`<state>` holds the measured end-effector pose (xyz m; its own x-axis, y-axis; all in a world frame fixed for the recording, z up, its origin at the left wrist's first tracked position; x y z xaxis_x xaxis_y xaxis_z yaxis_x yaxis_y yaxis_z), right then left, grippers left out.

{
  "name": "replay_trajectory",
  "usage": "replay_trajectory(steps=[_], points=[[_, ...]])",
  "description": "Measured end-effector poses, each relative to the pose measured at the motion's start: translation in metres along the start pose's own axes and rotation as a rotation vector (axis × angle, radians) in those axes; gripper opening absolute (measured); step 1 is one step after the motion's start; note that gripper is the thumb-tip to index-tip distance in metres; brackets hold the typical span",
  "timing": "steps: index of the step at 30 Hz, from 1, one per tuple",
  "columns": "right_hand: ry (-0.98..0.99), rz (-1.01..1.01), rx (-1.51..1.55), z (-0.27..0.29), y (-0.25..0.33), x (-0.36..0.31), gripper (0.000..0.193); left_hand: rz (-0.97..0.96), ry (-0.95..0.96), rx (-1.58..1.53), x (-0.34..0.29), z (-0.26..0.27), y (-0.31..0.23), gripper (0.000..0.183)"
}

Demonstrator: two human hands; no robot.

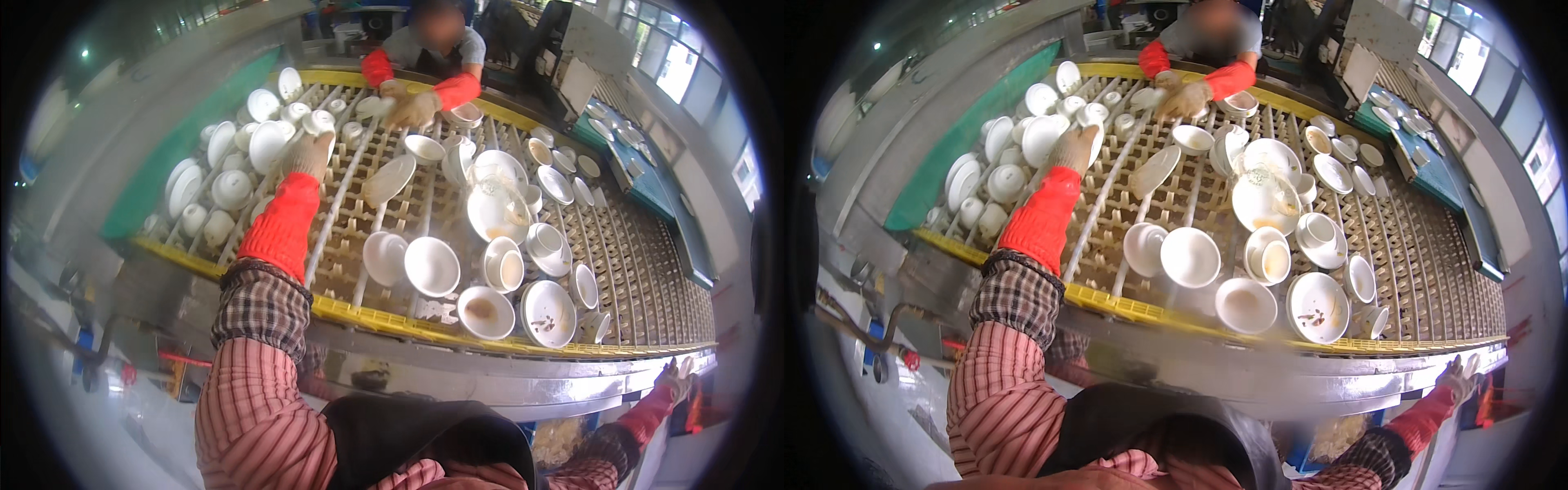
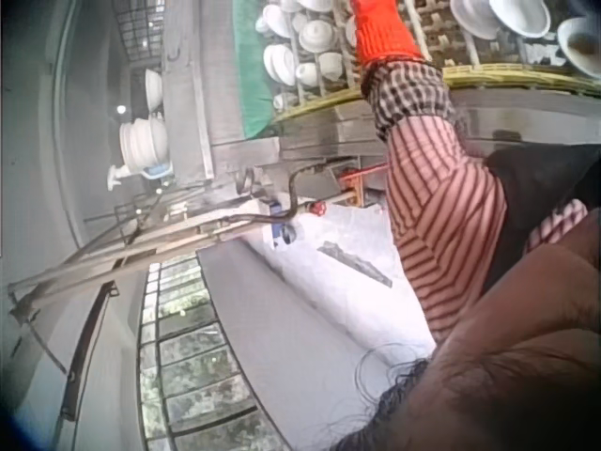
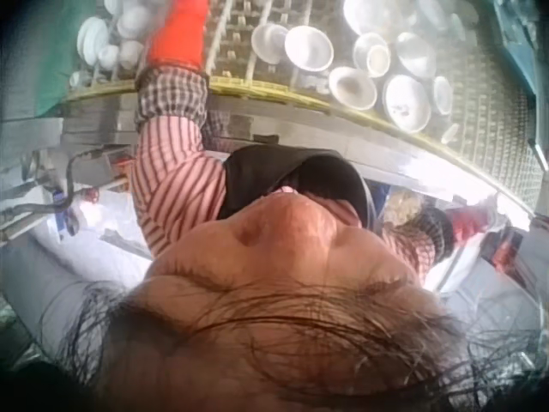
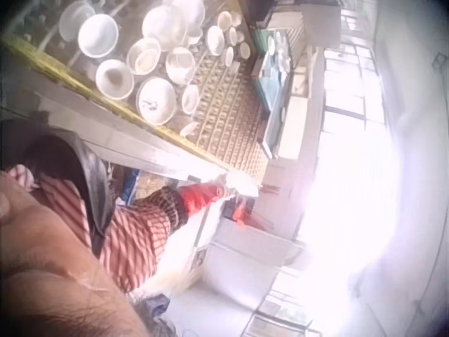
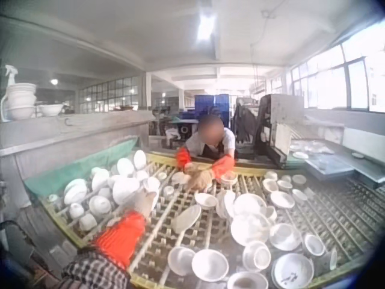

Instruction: The person sorts white ceramic bowls and plates on a rotating conveyor belt, picking up items and placing them into designated slots. The person wears red gloves and a pink jacket while working alongside another person.

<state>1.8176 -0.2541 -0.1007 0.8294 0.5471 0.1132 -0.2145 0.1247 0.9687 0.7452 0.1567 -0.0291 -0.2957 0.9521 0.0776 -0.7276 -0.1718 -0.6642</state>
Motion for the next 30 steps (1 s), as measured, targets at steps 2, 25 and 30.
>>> replay_trajectory(steps=[2, 25, 30], points=[[0.039, -0.039, 0.030, -0.013, -0.019, 0.005, 0.030, 0.060, 0.062, 0.157, 0.023, -0.022, 0.026, 0.088], [1.301, 0.604, 0.060, -0.549, 0.247, -0.378, 0.100, -0.224, 0.285, -0.248, -0.083, -0.030, -0.092, 0.041], [1.393, 0.361, 0.227, -0.568, 0.247, -0.400, 0.080, -0.245, 0.345, -0.351, -0.157, -0.057, -0.132, 0.038]])
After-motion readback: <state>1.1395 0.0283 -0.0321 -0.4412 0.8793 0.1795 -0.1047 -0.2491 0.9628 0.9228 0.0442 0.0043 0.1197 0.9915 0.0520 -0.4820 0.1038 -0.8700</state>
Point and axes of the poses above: each hand's wrist, its own x-axis towards the middle knuckle, its own z-axis out of the back of the hand, y = z × x, the point moved 10 cm from there along x, towards the middle knuckle, and after that the axes turned 15 degrees about y, right-handed, at the moved point
